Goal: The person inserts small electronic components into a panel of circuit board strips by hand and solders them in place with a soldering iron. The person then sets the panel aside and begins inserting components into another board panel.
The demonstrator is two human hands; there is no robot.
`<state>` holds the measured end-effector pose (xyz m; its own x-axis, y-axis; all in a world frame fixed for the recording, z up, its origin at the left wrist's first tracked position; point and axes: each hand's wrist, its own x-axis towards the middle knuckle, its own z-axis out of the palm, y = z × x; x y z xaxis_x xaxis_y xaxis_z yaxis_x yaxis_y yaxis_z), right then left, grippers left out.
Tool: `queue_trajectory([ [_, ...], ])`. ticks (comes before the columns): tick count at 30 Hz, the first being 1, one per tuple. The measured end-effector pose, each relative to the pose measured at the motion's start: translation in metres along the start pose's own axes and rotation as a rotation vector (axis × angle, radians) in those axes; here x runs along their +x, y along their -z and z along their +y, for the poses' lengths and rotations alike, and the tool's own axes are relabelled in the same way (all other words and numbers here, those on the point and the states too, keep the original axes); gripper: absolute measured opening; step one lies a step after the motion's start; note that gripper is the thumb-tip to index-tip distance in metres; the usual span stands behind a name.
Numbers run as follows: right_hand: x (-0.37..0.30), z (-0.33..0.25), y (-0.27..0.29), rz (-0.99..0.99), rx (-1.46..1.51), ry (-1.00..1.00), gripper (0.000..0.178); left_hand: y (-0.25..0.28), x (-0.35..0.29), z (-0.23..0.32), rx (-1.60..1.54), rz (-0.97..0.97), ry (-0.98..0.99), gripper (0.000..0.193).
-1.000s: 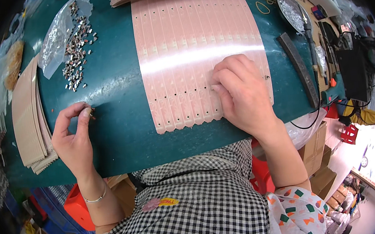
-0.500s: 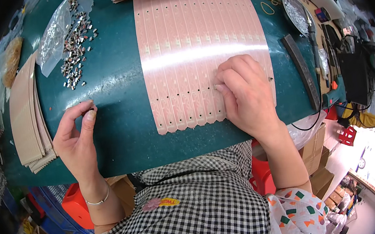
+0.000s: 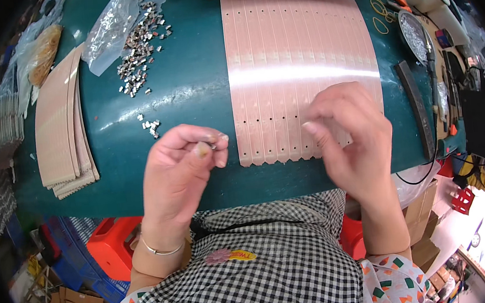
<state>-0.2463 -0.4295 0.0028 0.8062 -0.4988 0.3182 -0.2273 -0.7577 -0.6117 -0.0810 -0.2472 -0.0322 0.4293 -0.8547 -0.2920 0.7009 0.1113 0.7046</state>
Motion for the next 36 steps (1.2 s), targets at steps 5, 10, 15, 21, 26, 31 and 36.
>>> queue_trajectory([
  [5,0.001,-0.034,-0.024,-0.010,0.382,0.018,0.015,-0.007,-0.004,-0.011,-0.159,-0.002,0.085,0.029],
  [10,0.001,-0.030,-0.021,-0.197,0.561,-0.005,0.013,-0.019,-0.007,-0.011,0.047,-0.058,0.145,0.039],
  [15,-0.005,-0.015,-0.012,-0.358,0.571,0.021,0.012,-0.017,-0.010,-0.009,0.447,-0.127,0.020,0.038],
  [21,-0.011,0.021,-0.008,-0.006,0.063,-0.088,0.011,0.037,0.003,0.037,1.775,0.435,-0.726,0.028],
  [26,-0.014,0.031,-0.023,0.004,0.039,-0.131,0.014,0.052,0.008,0.040,1.790,0.432,-0.550,0.019],
  [31,-0.013,0.031,-0.025,0.004,-0.064,-0.078,0.016,0.048,0.009,0.040,1.725,0.419,-0.623,0.016],
  [36,-0.012,0.033,-0.025,0.000,-0.089,-0.051,0.017,0.034,-0.001,0.039,1.293,0.424,-0.451,0.009],
])
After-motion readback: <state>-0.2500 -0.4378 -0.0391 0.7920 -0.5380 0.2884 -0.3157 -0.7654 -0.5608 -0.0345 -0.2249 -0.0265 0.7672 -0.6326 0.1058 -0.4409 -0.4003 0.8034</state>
